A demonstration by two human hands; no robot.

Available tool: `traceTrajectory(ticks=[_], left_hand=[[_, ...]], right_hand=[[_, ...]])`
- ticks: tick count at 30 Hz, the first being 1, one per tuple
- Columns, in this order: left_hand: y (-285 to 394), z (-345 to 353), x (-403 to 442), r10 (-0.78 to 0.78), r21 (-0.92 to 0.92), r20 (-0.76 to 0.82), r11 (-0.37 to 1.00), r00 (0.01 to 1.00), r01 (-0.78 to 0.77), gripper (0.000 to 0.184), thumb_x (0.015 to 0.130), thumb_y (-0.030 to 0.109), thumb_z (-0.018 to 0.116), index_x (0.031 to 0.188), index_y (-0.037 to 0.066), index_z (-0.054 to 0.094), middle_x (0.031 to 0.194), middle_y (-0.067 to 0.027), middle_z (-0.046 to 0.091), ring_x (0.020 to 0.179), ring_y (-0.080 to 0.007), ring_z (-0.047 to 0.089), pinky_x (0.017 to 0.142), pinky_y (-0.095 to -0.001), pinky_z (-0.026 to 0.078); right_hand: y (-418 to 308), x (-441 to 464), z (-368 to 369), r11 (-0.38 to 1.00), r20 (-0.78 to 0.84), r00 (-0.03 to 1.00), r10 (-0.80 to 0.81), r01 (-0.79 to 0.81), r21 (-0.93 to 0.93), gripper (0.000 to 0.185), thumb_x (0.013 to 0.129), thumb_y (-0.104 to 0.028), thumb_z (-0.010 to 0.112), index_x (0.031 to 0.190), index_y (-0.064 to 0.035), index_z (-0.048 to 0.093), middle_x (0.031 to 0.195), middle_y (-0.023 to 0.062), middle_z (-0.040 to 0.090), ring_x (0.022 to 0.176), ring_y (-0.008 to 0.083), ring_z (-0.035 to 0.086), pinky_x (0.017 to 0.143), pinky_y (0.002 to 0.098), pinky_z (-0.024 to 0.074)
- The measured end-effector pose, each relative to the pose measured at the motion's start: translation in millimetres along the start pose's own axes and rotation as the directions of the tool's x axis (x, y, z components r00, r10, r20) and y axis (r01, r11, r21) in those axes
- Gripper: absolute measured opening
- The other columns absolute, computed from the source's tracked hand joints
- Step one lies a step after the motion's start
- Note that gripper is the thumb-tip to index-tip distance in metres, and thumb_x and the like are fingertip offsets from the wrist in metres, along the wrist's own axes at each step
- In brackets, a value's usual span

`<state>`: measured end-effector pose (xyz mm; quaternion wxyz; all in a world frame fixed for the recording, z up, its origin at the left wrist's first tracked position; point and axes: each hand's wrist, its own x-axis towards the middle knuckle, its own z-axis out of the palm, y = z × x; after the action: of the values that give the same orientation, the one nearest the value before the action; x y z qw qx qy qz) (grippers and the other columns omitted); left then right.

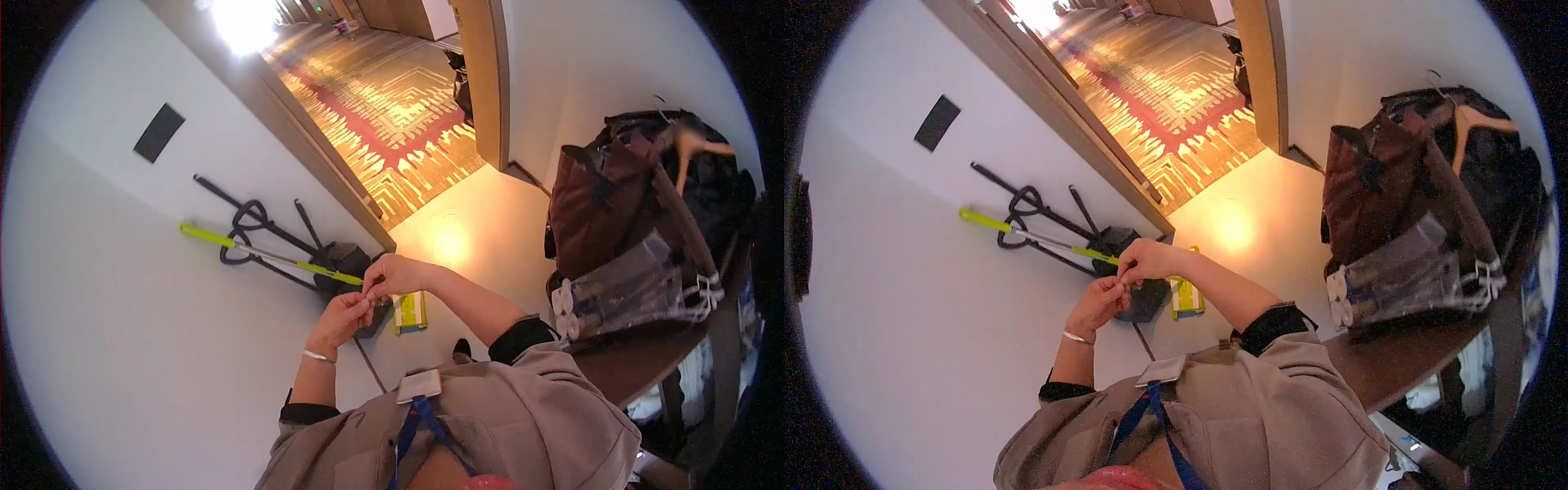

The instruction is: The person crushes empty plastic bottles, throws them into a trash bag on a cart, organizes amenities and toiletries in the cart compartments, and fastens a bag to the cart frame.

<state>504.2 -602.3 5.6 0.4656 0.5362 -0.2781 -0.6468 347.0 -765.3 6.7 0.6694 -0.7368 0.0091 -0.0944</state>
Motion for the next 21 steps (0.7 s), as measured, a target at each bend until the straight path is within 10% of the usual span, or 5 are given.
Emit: traceTrajectory(ticks=[5, 13, 21], left_hand=[[70, 0, 117, 0.139, 0.143, -0.135, 0.982, 0.981, -0.12, 0.011, 0.09, 0.013, 0.066, 0.094, 0.004, 0.064, 0.078, 0.0005, 0.061, 0.069, -0.007, 0.054, 0.064, -0.0215, 0.045], [166, -31, 343, 0.528, 0.399, -0.131, 0.803, 0.839, -0.443, 0.016, 0.087, 0.009, 0.069, 0.102, 0.002, 0.066, 0.083, 0.0008, 0.064, 0.071, -0.005, 0.056, 0.065, -0.0202, 0.048], [275, -95, 526, 0.354, 0.256, -0.138, 0.915, 0.925, -0.312, 0.017, 0.091, 0.014, 0.066, 0.104, 0.002, 0.066, 0.086, -0.0014, 0.065, 0.075, -0.0082, 0.059, 0.067, -0.0234, 0.05]], right_hand=[[9, 37, -102, 0.904, -0.306, 0.941, -0.145, 0.001, -0.427, 0.019, 0.081, -0.022, 0.068, 0.082, -0.0037, 0.063, 0.068, 0.0107, 0.06, 0.066, 0.0204, 0.06, 0.063, 0.0344, 0.0472], [44, 135, -302, 0.736, -0.471, 0.88, -0.062, -0.279, -0.617, 0.036, 0.088, -0.038, 0.059, 0.076, -0.0047, 0.061, 0.071, 0.017, 0.062, 0.071, 0.0371, 0.062, 0.064, 0.0469, 0.0486], [104, 228, -534, 0.846, -0.531, 0.847, 0.032, -0.306, -0.437, 0.019, 0.088, -0.022, 0.065, 0.084, -0.0031, 0.067, 0.07, 0.0104, 0.064, 0.062, 0.0162, 0.059, 0.058, 0.0327, 0.0466]])
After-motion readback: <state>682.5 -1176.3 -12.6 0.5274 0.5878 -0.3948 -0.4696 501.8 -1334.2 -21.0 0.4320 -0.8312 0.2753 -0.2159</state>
